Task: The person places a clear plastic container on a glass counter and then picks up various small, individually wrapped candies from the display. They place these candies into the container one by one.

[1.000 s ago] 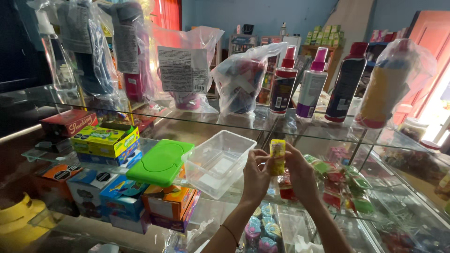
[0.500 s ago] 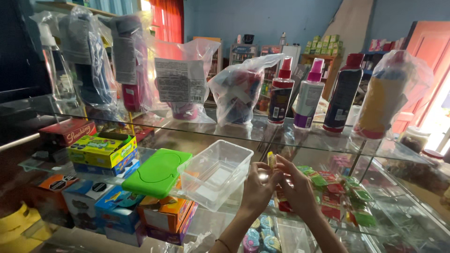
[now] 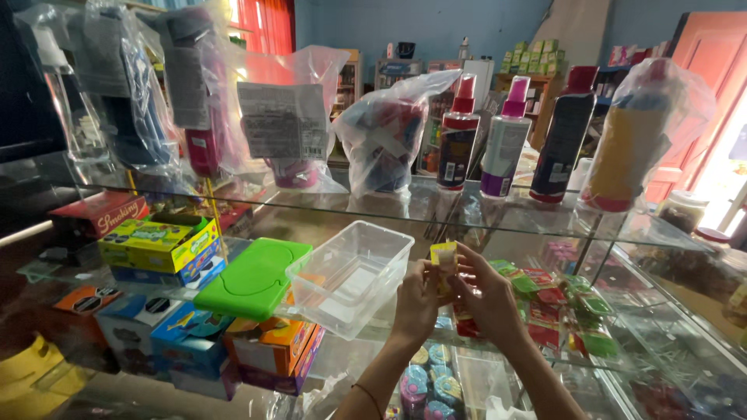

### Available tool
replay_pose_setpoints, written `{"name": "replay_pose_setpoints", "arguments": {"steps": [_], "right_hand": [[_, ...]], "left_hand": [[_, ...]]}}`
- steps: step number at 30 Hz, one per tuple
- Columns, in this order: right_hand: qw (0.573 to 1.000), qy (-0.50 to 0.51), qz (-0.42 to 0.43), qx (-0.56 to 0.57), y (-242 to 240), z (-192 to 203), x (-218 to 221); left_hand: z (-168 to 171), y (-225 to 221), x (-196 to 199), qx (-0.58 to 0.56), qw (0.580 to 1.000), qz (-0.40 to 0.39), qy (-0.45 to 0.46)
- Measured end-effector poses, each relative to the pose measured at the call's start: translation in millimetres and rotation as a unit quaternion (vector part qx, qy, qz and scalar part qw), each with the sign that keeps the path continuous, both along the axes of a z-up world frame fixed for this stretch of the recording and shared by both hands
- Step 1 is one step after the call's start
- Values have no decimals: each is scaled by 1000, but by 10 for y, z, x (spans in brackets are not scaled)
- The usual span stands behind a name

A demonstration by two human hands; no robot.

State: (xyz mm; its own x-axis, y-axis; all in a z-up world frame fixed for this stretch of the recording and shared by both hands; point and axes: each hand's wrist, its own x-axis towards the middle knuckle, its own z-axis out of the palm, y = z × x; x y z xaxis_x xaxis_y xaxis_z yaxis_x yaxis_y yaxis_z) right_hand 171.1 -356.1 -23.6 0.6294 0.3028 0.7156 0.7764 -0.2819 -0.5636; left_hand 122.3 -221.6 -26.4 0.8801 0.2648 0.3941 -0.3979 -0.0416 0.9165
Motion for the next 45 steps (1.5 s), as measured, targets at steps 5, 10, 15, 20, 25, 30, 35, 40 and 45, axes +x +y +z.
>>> {"name": "replay_pose_setpoints", "arguments": {"steps": [5,10,15,20,25,30,35,40,45], "right_hand": [[997,67,16,42,36,-28,-26],[996,64,17,59,58,-84,42],[995,76,13,58,36,-74,40],[994,91,16,64,49,-77,25],[996,76,-5,38,30,-138,126],[995,69,21,66,44,-147,174],[998,27,6,62,62,-138,117],[998,43,-10,52,132,-12,-29],[996,54,-24,62,151,-104,97]], "left_hand": [[-46,24,32,-4,1000,23,-18],[-173,51,156,55,996,65,21],[-225,63,202,44,997,58,28],[-262,95,263,54,996,62,44],[-218,82,234,94,990,75,76],[-323,106,426,92,991,68,76],[-247,69,325,64,993,60,76],[-179,79,310,50,994,65,65],[-256,118,407,30,996,52,73]]}}
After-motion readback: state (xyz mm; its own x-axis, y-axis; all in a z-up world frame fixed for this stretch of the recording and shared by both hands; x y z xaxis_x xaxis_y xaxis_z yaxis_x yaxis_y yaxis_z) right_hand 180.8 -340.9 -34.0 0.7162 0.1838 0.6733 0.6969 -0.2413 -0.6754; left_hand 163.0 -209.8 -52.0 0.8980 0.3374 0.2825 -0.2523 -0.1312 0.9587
